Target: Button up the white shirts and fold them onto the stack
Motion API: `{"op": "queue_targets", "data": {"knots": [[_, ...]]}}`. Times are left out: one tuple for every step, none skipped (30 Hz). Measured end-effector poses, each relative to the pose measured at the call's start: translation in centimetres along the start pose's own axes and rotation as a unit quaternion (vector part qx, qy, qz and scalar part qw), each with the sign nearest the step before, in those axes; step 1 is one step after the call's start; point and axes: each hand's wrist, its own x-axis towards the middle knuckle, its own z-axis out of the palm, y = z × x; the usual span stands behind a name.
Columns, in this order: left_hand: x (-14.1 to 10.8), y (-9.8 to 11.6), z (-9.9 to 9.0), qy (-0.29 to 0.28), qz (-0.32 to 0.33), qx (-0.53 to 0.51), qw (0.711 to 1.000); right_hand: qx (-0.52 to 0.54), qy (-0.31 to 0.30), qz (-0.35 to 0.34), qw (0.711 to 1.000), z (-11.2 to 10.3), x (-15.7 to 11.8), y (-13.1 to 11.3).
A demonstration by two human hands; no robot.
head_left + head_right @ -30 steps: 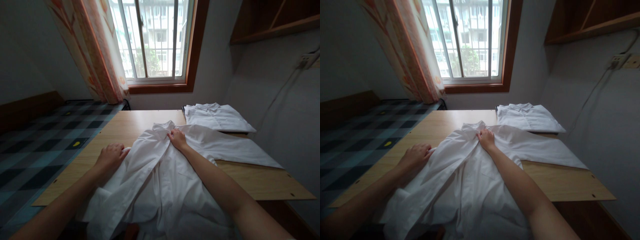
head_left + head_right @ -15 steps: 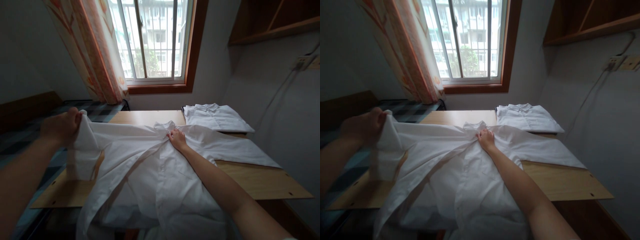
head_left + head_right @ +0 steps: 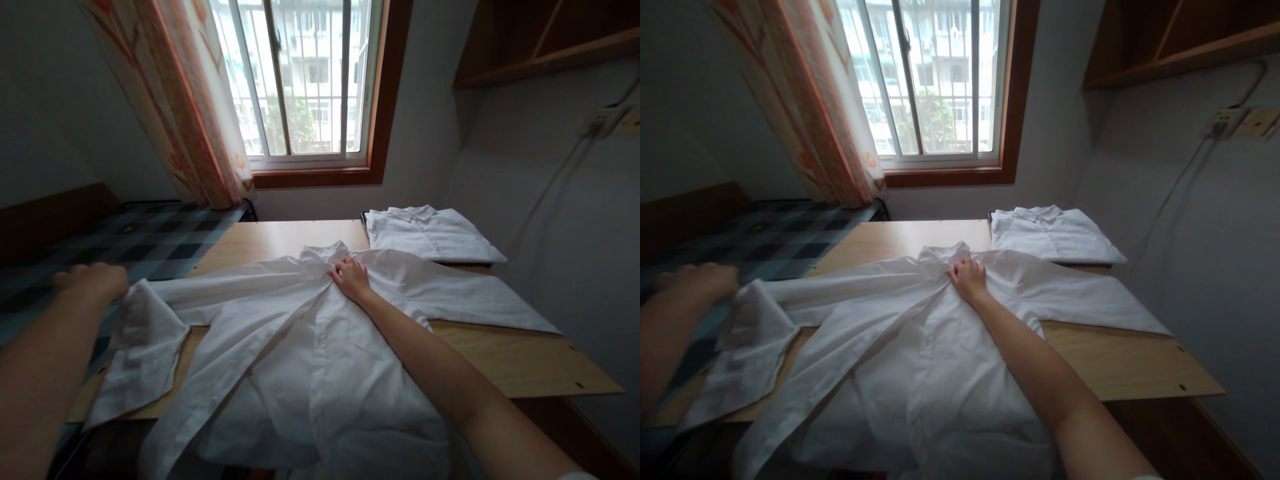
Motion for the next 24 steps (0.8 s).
{"op": "queue_targets", "data": {"knots": [[-0.7,1.5,-0.6,0.005,-0.040,0.045,0.998,0.000,-0.001,-0.003,1.000,0.0,0.0,0.0],[-1.4,3.3,-1.2,0.035,-0.034,0.064,0.997,0.002,-0.002,-0.005,1.000,0.0,0.0,0.0],[-2.0,5.4,-1.8,0.070,0.009,0.059,0.996,0.004,-0.003,-0.006,1.000,-0.1,0.0,0.0],[-2.6,7.7,-2.3,0.100,0.067,0.038,0.992,0.006,-0.003,-0.006,1.000,-0.1,0.0,0.0],[-3.1,10.0,-2.6,0.123,0.146,0.011,0.982,0.008,-0.004,-0.006,1.000,-0.1,0.0,0.0],[-3.5,12.4,-2.8,0.139,0.212,-0.017,0.967,0.009,-0.003,-0.007,1.000,0.0,0.0,0.0],[-3.9,14.7,-2.8,0.145,0.270,-0.040,0.951,0.010,-0.002,-0.008,1.000,0.0,0.0,0.1],[-4.3,16.9,-2.6,0.146,0.317,-0.065,0.935,0.009,-0.001,-0.009,1.000,0.0,0.0,0.1],[-4.6,18.9,-2.4,0.148,0.342,-0.099,0.923,0.007,0.000,-0.012,1.000,0.1,0.0,0.1],[-4.8,20.8,-2.1,0.146,0.357,-0.132,0.913,0.006,0.001,-0.015,1.000,0.2,0.0,0.1],[-5.0,22.5,-1.8,0.140,0.360,-0.157,0.909,0.004,0.001,-0.019,1.000,0.2,0.0,0.1],[-5.0,23.9,-1.5,0.127,0.357,-0.170,0.909,0.004,0.001,-0.021,1.000,0.3,0.0,0.1],[-5.0,25.2,-1.3,0.111,0.356,-0.176,0.911,0.003,0.000,-0.024,1.000,0.3,-0.1,0.2],[-4.9,26.2,-1.0,0.094,0.358,-0.174,0.912,0.003,-0.001,-0.026,1.000,0.4,-0.1,0.2],[-4.8,27.1,-0.8,0.079,0.362,-0.169,0.913,0.004,-0.002,-0.028,1.000,0.4,-0.1,0.2],[-4.7,27.8,-0.7,0.067,0.366,-0.164,0.914,0.004,-0.002,-0.030,1.000,0.4,-0.1,0.2],[-4.6,28.3,-0.5,0.059,0.369,-0.164,0.913,0.005,-0.001,-0.032,0.999,0.4,-0.1,0.3],[-4.4,28.6,-0.3,0.052,0.370,-0.169,0.912,0.005,0.001,-0.033,0.999,0.4,-0.2,0.3],[-4.3,28.8,0.0,0.047,0.367,-0.180,0.911,0.006,0.004,-0.034,0.999,0.5,-0.2,0.3],[-4.2,28.8,0.2,0.044,0.361,-0.194,0.911,0.008,0.007,-0.035,0.999,0.5,-0.2,0.3],[-4.2,28.8,0.5,0.044,0.353,-0.205,0.912,0.010,0.010,-0.035,0.999,0.6,-0.2,0.3],[-4.1,28.7,0.7,0.048,0.339,-0.211,0.915,0.013,0.015,-0.035,0.999,0.6,-0.2,0.3],[-4.0,28.6,0.9,0.057,0.320,-0.211,0.922,0.014,0.021,-0.032,0.999,0.7,-0.2,0.3],[-3.9,28.4,1.0,0.069,0.297,-0.205,0.930,0.013,0.028,-0.026,0.999,0.9,-0.2,0.3]]}}
